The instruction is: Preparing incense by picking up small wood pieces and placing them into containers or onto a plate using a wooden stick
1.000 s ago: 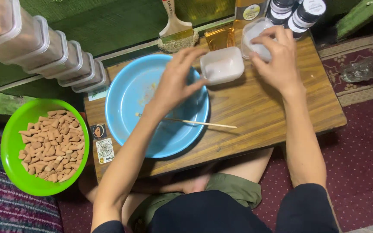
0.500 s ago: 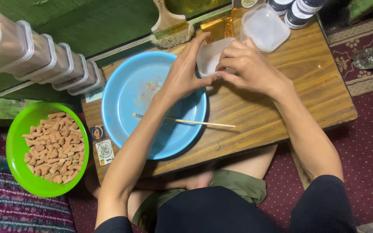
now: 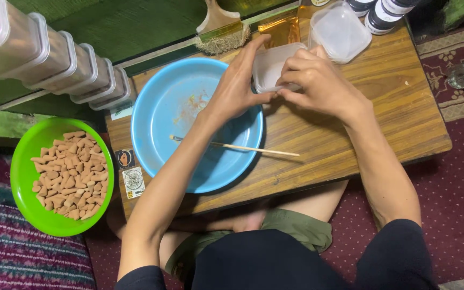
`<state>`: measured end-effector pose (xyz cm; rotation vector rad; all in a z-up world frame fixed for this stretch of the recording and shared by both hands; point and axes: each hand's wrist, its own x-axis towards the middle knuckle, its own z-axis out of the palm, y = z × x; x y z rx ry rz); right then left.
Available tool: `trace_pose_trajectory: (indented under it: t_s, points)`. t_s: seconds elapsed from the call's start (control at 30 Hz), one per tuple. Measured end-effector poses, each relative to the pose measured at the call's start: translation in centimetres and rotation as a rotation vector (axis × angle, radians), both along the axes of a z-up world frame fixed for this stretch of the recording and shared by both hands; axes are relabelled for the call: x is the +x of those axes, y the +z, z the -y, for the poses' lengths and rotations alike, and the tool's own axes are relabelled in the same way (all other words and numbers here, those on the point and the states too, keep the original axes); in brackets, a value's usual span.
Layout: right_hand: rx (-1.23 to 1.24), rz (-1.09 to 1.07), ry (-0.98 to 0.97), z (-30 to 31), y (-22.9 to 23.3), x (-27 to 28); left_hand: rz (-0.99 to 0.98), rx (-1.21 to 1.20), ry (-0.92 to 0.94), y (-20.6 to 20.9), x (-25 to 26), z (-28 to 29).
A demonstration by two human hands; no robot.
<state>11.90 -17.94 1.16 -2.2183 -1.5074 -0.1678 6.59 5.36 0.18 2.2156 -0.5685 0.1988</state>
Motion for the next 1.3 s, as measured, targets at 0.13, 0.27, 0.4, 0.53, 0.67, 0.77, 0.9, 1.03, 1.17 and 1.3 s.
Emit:
trace_pose_trajectory:
  t_s: [0.13, 0.27, 0.4, 0.53, 0.67, 0.77, 0.9, 1.03, 1.17, 1.3]
  points:
    - [0.050, 0.034, -0.013, 0.3, 0.6, 0.0, -0.004, 0.011, -0.003, -0.5, 0.2, -0.1]
    - [0.185, 0.034, -0.021, 1.4, 3.4, -0.9, -0.041, -0.042, -0.029, 0.0, 0.0, -0.2]
    - [0.146, 0.031, -0.026, 4.3, 4.4, -3.1, -0.032, 0.003, -0.015, -0.7, 0.2, -0.4]
    - [0.004, -0.063, -0.027, 6.2, 2.3, -5.0, 0.023, 0.141, 0.004, 0.7, -0.8, -0.6]
    - [-0.052, -0.228, -0.001, 5.6, -0.6, -5.7, 0.085, 0.328, -0.039, 2.2, -3.3, 0.1]
    - [-0.067, -0.209, 0.016, 4.5, -1.0, -5.7, 0.098, 0.426, -0.092, 3.0, -5.2, 1.1]
    - [-0.109, -0.254, 0.039, 3.4, 0.2, -6.3, 0.175, 0.514, -0.072, 2.7, -6.5, 1.8]
    - [-0.021, -0.303, 0.046, 3.1, 0.8, -6.5, 0.140, 0.555, -0.026, 2.1, -7.2, 2.1]
    - [0.073, -0.271, 0.020, 4.3, 0.8, -6.5, 0.057, 0.576, -0.002, 2.2, -7.6, 2.2]
    - [0.067, -0.280, -0.032, 5.9, 2.1, -5.6, 0.237, 0.630, 0.059, 1.5, -7.7, 2.3]
